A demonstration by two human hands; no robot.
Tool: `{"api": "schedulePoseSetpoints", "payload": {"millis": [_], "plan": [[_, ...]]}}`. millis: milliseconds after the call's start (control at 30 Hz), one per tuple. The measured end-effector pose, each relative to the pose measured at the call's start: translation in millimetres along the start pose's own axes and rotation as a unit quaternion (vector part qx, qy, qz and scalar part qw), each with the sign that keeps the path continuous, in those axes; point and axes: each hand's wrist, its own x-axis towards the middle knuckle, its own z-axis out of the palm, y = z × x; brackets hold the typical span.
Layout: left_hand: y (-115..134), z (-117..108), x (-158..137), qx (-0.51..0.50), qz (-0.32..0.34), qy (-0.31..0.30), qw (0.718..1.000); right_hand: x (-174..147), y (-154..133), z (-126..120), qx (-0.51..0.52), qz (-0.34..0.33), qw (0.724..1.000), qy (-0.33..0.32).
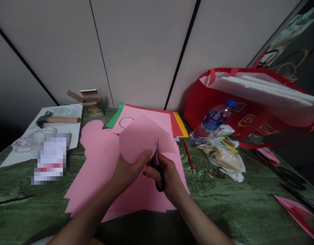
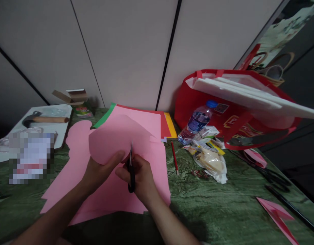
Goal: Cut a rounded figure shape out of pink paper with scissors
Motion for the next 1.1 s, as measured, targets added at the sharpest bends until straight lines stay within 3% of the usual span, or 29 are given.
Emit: {"api": "schedulePoseSetpoints", "payload": {"millis": [567, 800, 1100], "plan": [[0, -1, 1, 0.038, 0.047, 0.043, 0.997, 0, -2, 2, -0.013, 0.008, 1.0, 0.02], [1, -2, 2, -0.012, 0.007, -0.018, 1.0, 1, -4, 4, -0.004, 0.007, 1.0, 0.025], [-1, -2, 4, -0.027, 0.009, -0.007, 1.0, 0, -10, 5, -0.022, 0.021, 0.999, 0.031]]}}
